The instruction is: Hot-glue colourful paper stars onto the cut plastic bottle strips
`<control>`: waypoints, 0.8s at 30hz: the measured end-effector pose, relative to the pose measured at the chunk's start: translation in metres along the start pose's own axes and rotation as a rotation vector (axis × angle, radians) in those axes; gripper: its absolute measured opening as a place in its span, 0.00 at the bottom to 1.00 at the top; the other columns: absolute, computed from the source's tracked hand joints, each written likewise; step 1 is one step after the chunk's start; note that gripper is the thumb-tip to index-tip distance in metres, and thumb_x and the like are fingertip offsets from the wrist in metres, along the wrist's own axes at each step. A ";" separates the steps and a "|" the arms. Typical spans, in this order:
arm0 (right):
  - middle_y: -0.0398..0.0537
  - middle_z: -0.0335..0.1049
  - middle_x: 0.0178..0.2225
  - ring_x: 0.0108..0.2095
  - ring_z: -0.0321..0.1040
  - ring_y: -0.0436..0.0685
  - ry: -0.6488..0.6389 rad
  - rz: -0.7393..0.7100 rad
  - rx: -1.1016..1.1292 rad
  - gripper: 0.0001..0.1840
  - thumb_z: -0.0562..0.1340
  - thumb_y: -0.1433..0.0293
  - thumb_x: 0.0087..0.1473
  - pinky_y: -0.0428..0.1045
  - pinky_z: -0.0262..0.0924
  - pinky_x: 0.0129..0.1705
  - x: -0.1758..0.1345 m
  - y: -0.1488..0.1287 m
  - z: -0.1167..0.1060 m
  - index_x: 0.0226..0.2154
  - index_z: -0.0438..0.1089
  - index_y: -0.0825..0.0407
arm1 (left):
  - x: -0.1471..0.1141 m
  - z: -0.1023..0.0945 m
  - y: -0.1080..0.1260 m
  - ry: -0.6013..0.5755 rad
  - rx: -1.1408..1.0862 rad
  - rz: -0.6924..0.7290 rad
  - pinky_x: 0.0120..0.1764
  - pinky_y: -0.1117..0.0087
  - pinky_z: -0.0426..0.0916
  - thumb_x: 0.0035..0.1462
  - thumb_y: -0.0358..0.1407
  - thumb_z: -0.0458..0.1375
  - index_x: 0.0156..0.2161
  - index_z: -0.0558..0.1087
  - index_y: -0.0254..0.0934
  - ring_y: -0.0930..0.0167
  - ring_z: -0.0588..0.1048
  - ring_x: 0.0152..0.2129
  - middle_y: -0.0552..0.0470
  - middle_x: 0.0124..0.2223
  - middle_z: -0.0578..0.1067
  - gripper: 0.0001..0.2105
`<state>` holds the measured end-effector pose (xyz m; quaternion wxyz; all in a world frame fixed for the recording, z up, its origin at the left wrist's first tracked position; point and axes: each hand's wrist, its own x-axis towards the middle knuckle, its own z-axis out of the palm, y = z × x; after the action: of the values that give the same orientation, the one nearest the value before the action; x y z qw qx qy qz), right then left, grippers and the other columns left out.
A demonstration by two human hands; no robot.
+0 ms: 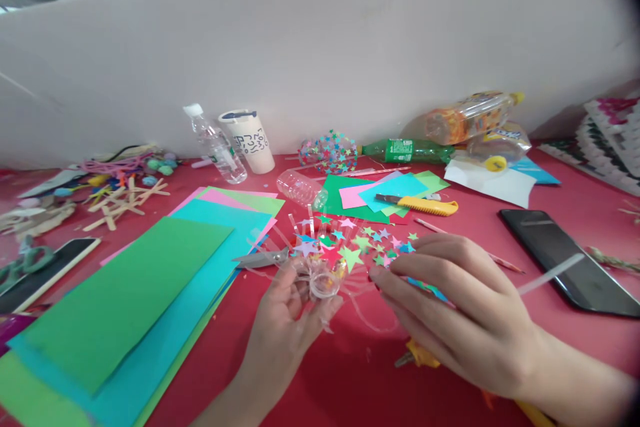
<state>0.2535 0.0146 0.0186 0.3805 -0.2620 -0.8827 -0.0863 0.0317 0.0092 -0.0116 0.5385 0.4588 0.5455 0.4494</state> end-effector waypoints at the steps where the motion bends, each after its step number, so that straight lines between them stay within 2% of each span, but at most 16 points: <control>1: 0.54 0.66 0.43 0.42 0.59 0.60 -0.008 0.001 0.011 0.17 0.63 0.82 0.53 0.57 0.59 0.43 0.000 0.000 0.000 0.46 0.69 0.61 | 0.000 0.000 0.000 0.003 0.000 0.007 0.42 0.74 0.72 0.48 0.38 0.67 0.42 0.68 0.41 0.70 0.78 0.39 0.55 0.39 0.78 0.17; 7: 0.49 0.67 0.40 0.41 0.62 0.55 -0.025 0.213 0.272 0.13 0.60 0.81 0.57 0.55 0.58 0.43 0.010 -0.001 0.000 0.44 0.69 0.54 | -0.002 0.003 0.005 0.014 0.012 -0.001 0.42 0.74 0.72 0.46 0.37 0.67 0.41 0.68 0.40 0.71 0.77 0.38 0.54 0.39 0.78 0.17; 12: 0.48 0.65 0.40 0.40 0.61 0.55 -0.053 0.347 0.334 0.11 0.60 0.78 0.57 0.54 0.59 0.41 0.014 0.002 -0.001 0.42 0.70 0.50 | -0.001 0.004 0.006 0.017 0.000 -0.016 0.42 0.74 0.71 0.45 0.37 0.67 0.41 0.67 0.40 0.70 0.77 0.39 0.53 0.40 0.78 0.18; 24: 0.49 0.65 0.38 0.39 0.62 0.57 -0.066 0.266 0.296 0.08 0.61 0.76 0.56 0.56 0.60 0.40 0.013 0.009 0.001 0.38 0.69 0.50 | 0.001 0.004 0.003 0.001 -0.004 0.009 0.39 0.75 0.72 0.47 0.37 0.67 0.41 0.69 0.41 0.70 0.78 0.37 0.54 0.38 0.79 0.16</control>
<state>0.2500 0.0273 0.0268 0.3939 -0.3203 -0.8552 0.1043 0.0354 0.0111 -0.0088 0.5369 0.4600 0.5428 0.4533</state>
